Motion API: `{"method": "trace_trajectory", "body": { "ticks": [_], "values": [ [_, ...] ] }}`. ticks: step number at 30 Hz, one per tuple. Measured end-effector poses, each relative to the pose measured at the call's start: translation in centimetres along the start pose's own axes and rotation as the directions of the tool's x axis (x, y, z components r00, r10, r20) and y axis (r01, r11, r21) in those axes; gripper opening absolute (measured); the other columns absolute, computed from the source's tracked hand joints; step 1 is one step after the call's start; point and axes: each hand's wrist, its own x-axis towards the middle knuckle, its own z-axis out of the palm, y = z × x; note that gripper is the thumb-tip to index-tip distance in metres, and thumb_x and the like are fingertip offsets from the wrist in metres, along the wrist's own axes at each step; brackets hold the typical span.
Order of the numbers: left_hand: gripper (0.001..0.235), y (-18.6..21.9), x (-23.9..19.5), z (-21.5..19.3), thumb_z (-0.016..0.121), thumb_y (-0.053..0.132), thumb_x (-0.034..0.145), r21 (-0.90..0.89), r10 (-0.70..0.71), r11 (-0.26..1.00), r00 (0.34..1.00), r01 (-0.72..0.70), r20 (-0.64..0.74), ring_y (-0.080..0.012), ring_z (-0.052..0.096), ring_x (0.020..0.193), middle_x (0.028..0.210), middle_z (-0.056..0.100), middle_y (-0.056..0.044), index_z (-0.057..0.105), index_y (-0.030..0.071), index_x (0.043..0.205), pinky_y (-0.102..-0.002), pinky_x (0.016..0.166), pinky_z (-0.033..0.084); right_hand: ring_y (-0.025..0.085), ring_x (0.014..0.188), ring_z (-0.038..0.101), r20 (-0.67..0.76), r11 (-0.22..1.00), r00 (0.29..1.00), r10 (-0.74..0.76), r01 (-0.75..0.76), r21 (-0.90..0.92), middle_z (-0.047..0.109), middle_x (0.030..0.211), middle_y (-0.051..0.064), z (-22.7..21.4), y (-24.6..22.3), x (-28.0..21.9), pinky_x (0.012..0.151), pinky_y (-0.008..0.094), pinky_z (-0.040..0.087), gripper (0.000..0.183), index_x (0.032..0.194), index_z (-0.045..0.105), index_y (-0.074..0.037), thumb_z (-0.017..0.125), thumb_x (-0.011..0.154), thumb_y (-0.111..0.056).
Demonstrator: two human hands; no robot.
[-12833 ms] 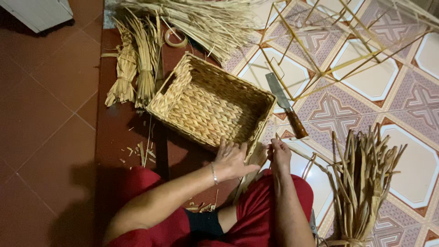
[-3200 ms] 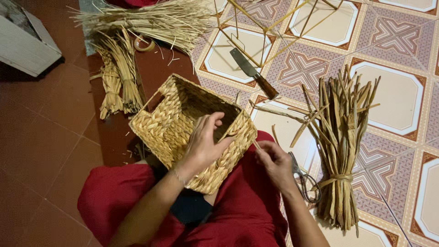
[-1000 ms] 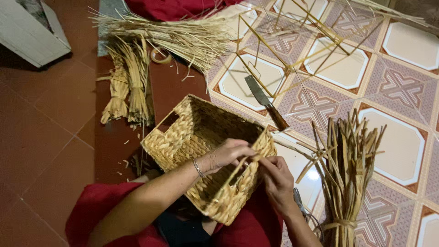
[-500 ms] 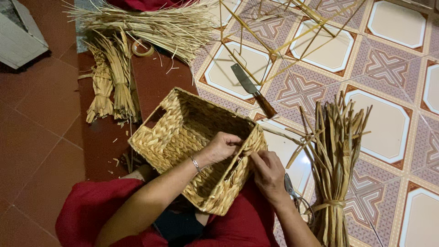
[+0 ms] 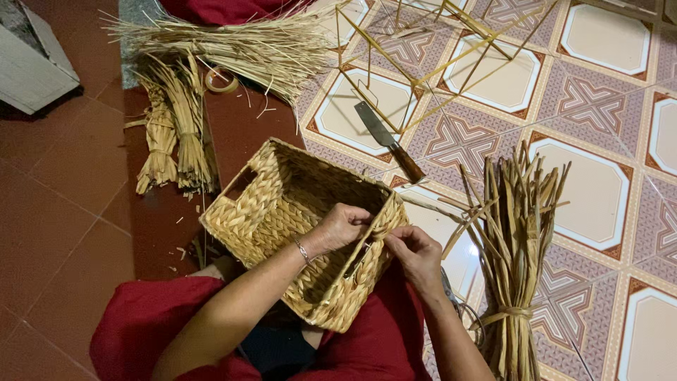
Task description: The person weaves a rectangular basket using dried palm leaves, threading and tucking strips through the existing weave. They trim excess material with scissors and adjust the basket's shape as they work.
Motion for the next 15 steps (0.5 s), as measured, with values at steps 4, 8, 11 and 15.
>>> {"method": "trace_trajectory", "body": {
  "ticks": [4, 8, 11, 15],
  "values": [
    [0.019, 0.6, -0.1, -0.4, 0.080, 0.020, 0.088, -0.018, 0.010, 1.000, 1.000, -0.009, 0.019, -0.0012, 0.056, 0.061, 0.072, 0.070, 0.004, 0.078, 0.006, 0.101, -0.021, 0.054, 0.047, 0.012, 0.075, 0.069, 0.023, 0.987, 0.995, -0.094, 0.096, -0.132, 0.076, 0.088, 0.007, 0.2, -0.1, 0.2, 0.065, 0.026, 0.060, 0.010, 0.097, 0.077, -0.003, 0.077, 0.089, -0.007],
    [0.019, 0.4, -0.3, -0.2, 0.081, 0.021, 0.088, 0.138, 0.126, 0.983, 0.990, -0.117, -0.057, -0.0029, 0.055, 0.062, 0.070, 0.068, 0.003, 0.076, 0.003, 0.091, -0.022, 0.056, 0.047, 0.011, 0.085, 0.069, 0.129, 0.973, 0.972, -0.195, 0.209, -0.100, 0.075, 0.096, 0.005, -0.5, -1.1, -0.2, 0.075, 0.026, 0.059, 0.014, 0.104, 0.077, -0.004, 0.075, 0.092, -0.009],
    [0.019, -0.3, -0.5, -0.1, 0.080, 0.022, 0.086, 0.108, 0.134, 0.986, 0.989, -0.126, -0.063, -0.0027, 0.058, 0.066, 0.074, 0.069, 0.003, 0.072, 0.005, 0.089, -0.021, 0.058, 0.050, 0.010, 0.088, 0.073, 0.101, 0.974, 0.981, -0.165, 0.178, -0.137, 0.077, 0.100, 0.002, -0.6, -2.0, -0.7, 0.077, 0.027, 0.063, 0.018, 0.105, 0.077, -0.007, 0.075, 0.088, -0.012],
    [0.011, -0.9, -0.3, -0.7, 0.074, 0.013, 0.090, 0.121, 0.059, 0.991, 0.998, -0.062, 0.030, -0.0076, 0.054, 0.066, 0.077, 0.066, -0.003, 0.070, 0.004, 0.087, -0.024, 0.057, 0.048, 0.012, 0.072, 0.070, 0.073, 0.794, 0.970, -0.234, 0.234, -0.561, 0.077, 0.087, 0.003, -1.1, -3.2, -1.0, 0.060, 0.027, 0.058, 0.018, 0.101, 0.078, -0.010, 0.080, 0.085, -0.019]
  ]
}}
